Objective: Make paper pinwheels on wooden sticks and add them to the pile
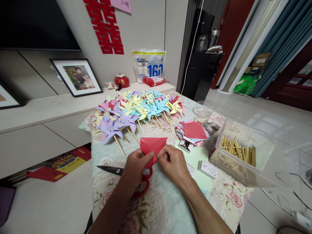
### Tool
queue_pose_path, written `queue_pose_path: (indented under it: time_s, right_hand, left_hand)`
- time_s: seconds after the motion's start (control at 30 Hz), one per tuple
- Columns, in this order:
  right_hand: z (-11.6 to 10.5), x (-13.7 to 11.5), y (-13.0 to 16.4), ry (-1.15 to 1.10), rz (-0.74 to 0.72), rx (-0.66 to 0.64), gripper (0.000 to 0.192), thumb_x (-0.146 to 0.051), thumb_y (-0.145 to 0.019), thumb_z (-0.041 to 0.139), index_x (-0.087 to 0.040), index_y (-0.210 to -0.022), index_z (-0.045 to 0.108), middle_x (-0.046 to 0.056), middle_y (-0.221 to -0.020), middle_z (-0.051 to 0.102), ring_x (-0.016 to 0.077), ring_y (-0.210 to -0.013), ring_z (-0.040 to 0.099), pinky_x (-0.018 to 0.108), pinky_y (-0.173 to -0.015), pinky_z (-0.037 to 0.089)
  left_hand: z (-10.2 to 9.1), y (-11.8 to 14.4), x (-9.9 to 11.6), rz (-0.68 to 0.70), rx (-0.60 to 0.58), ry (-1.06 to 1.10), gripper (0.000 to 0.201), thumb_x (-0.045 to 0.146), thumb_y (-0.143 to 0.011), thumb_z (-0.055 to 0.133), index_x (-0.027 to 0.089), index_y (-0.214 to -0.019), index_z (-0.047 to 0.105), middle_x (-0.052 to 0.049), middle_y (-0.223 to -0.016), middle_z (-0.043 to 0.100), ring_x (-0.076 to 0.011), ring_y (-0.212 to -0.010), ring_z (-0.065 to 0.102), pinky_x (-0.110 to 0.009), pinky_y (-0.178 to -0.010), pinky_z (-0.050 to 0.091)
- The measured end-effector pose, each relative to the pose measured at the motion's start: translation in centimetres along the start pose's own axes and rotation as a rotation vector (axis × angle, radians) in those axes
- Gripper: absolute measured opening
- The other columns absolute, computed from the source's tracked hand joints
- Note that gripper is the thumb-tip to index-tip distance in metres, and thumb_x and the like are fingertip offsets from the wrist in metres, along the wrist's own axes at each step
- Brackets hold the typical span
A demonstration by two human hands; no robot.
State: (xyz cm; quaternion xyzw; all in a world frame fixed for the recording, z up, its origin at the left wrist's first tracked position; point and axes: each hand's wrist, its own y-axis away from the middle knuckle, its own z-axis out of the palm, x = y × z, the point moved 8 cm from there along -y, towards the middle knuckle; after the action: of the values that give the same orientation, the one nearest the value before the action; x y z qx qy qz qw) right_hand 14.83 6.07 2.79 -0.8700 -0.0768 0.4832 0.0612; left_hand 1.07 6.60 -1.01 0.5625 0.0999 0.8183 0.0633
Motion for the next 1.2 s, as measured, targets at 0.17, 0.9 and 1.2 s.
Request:
queue_pose_path:
  time_s: [0.17,0.9,1.2]
  right_hand:
    - [0.0,-0.3,0.0,0.036,-0.016,0.001,0.02,-0.025,-0.084,0.058,-0.02,-0.065,0.055,-0.004,-0.054,0.049,0.0123,-0.052,0.043,0.024,-0.052,0.032]
    - [-2.8,-0.5,0.4,-0.148,-0.113,0.296,0.021,-0.034,-0.087,0.065,-0.019,-0.101,0.068,0.004,-0.09,0.063,0.0182,-0.081,0.059,0.031,-0.074,0.045]
    - [0.3,0.2,-0.1,-0.733,0.084,-0.162,0.072,-0.035,-0.079,0.075,-0.019,-0.143,0.046,0.004,-0.097,0.068,0.0185,-0.085,0.064,0.032,-0.078,0.049]
  left_hand:
    - [0.2,-0.1,-0.1,-0.005,-0.016,0.0,0.02,0.025,-0.061,0.077,0.014,-0.077,0.077,-0.004,-0.069,0.074,-0.012,-0.058,0.061,-0.022,-0.059,0.049]
    - [-0.2,0.1,-0.1,-0.072,-0.107,-0.109,0.024,0.032,-0.063,0.077,0.012,-0.077,0.074,-0.002,-0.064,0.069,-0.0091,-0.053,0.054,-0.019,-0.052,0.042]
    - [-0.2,-0.1,2.3,-0.241,-0.417,-0.481,0.021,0.031,-0.059,0.075,0.013,-0.069,0.069,-0.003,-0.06,0.068,-0.0134,-0.051,0.057,-0.023,-0.051,0.043]
